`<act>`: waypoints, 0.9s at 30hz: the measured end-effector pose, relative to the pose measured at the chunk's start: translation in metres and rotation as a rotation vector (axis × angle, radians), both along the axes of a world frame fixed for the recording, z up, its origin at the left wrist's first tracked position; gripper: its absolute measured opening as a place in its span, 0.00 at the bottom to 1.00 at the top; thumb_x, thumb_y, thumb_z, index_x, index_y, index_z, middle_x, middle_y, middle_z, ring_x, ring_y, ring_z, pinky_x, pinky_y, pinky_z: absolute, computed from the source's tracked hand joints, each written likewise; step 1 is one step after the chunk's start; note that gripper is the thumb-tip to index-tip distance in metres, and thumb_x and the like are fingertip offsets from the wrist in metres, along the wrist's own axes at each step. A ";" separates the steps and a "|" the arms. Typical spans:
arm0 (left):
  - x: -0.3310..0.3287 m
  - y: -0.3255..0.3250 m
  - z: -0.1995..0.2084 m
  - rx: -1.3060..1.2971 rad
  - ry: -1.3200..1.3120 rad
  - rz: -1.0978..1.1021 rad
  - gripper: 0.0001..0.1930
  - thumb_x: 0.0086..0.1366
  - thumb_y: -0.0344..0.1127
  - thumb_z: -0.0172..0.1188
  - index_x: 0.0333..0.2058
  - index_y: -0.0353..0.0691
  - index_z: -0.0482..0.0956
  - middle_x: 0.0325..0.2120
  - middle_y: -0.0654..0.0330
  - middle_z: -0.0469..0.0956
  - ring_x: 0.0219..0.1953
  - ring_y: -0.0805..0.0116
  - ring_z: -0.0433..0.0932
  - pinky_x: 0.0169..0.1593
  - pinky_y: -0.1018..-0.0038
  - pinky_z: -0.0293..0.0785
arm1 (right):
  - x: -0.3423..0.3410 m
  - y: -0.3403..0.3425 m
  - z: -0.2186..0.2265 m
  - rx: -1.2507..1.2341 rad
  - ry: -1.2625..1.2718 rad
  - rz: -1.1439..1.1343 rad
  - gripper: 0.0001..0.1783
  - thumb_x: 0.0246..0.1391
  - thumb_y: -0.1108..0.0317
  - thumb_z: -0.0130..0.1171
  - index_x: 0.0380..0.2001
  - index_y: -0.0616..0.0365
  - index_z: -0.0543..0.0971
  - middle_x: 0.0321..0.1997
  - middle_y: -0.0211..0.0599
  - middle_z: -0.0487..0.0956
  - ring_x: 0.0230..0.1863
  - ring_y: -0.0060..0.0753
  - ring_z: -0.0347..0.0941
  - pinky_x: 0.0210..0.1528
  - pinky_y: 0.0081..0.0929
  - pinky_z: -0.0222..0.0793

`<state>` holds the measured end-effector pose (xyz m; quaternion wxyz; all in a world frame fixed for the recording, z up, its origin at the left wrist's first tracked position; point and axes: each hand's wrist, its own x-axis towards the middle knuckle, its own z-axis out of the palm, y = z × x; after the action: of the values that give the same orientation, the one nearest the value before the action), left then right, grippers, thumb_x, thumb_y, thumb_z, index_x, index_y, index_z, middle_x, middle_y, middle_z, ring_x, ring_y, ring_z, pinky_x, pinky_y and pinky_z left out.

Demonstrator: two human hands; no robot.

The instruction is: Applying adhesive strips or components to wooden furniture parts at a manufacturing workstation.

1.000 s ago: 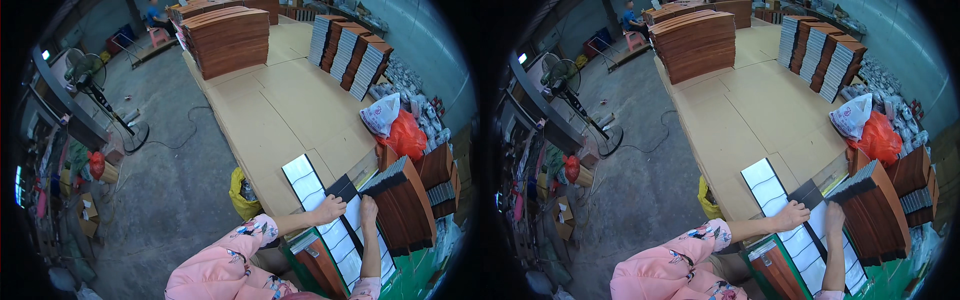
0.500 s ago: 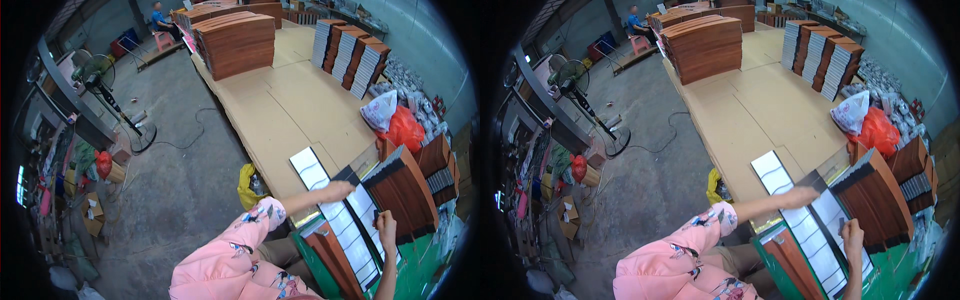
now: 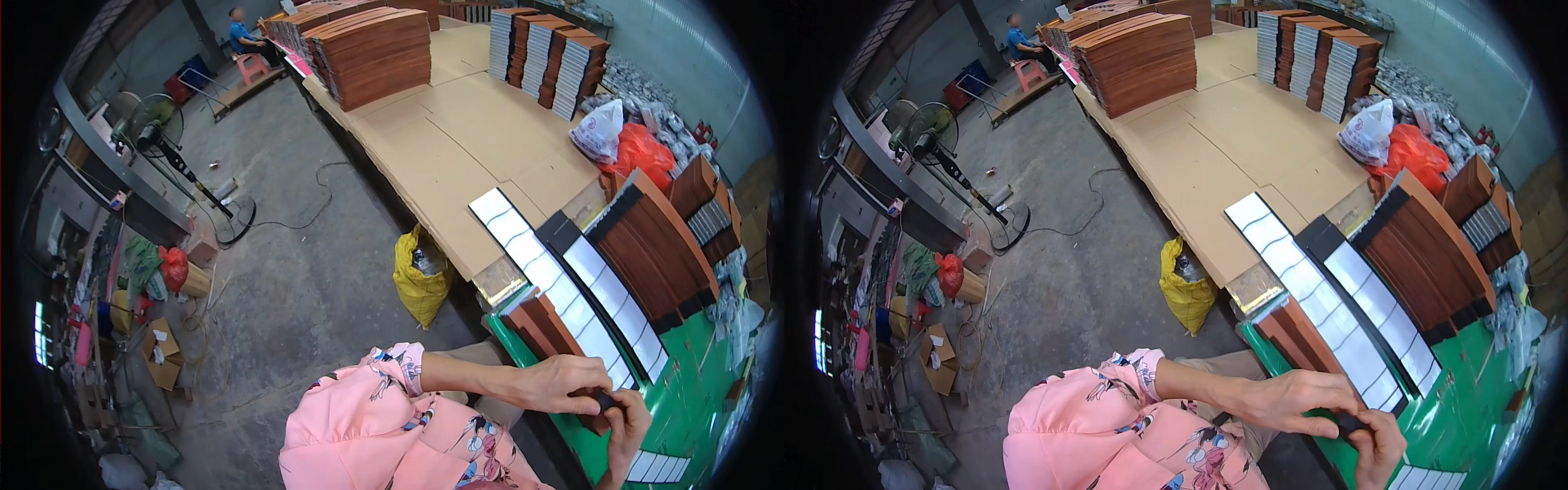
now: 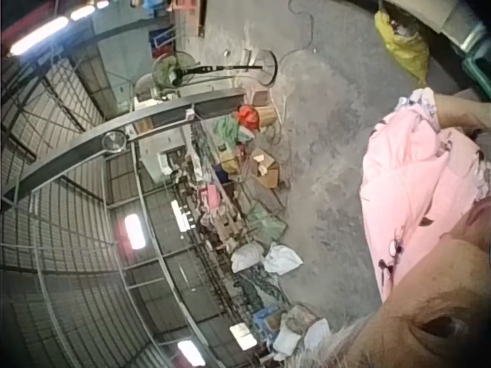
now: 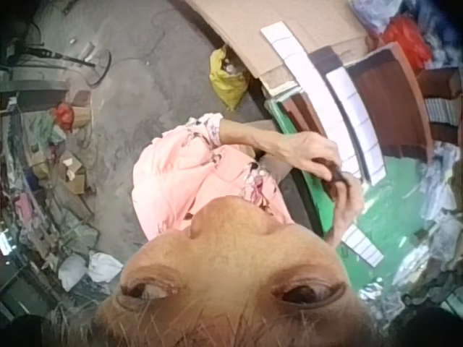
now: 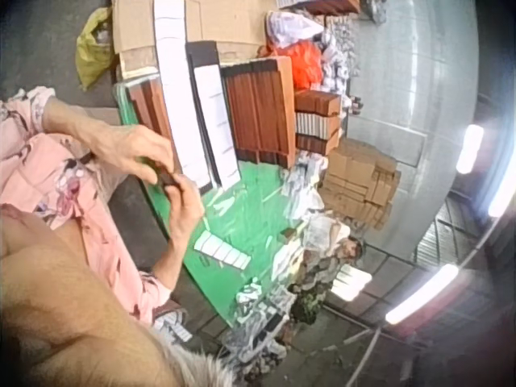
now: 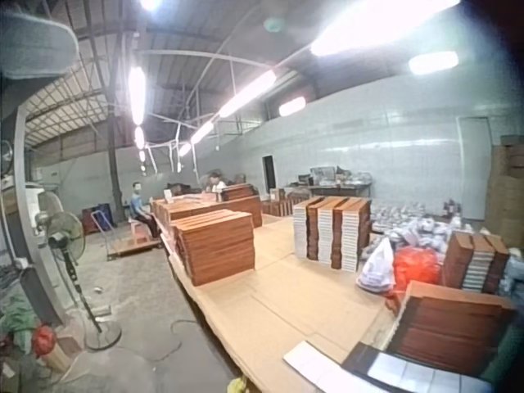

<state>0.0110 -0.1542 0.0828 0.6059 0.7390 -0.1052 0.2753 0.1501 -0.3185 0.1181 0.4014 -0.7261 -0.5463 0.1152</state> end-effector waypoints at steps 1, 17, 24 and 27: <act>0.001 -0.008 -0.003 -0.006 0.004 -0.009 0.13 0.58 0.35 0.57 0.38 0.33 0.71 0.34 0.53 0.71 0.36 0.56 0.73 0.39 0.67 0.70 | -0.002 -0.013 -0.010 0.014 0.022 -0.036 0.11 0.47 0.69 0.60 0.31 0.66 0.74 0.28 0.38 0.73 0.30 0.30 0.69 0.33 0.23 0.64; 0.031 -0.098 -0.050 0.324 -0.050 -0.022 0.15 0.45 0.27 0.62 0.35 0.39 0.73 0.30 0.58 0.71 0.34 0.58 0.72 0.36 0.66 0.69 | -0.037 -0.123 -0.075 0.089 0.008 -0.296 0.12 0.47 0.72 0.59 0.37 0.65 0.76 0.38 0.44 0.75 0.40 0.42 0.72 0.43 0.31 0.67; 0.042 -0.102 -0.048 0.442 0.012 -0.081 0.20 0.42 0.25 0.63 0.39 0.41 0.75 0.30 0.57 0.75 0.32 0.58 0.74 0.37 0.68 0.69 | -0.031 -0.125 -0.075 0.087 -0.150 -0.311 0.16 0.34 0.73 0.66 0.33 0.59 0.79 0.35 0.39 0.76 0.38 0.43 0.72 0.39 0.35 0.68; 0.044 -0.102 -0.049 0.390 -0.014 -0.145 0.18 0.43 0.26 0.62 0.37 0.40 0.75 0.30 0.59 0.75 0.32 0.59 0.73 0.36 0.67 0.67 | -0.024 -0.123 -0.082 0.133 -0.137 -0.267 0.18 0.31 0.73 0.68 0.32 0.61 0.78 0.31 0.39 0.75 0.34 0.43 0.72 0.36 0.32 0.69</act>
<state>0.0551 -0.2564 0.0335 0.4688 0.8309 -0.2133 0.2105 0.1257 -0.4418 0.0360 0.4220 -0.7703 -0.4774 -0.0255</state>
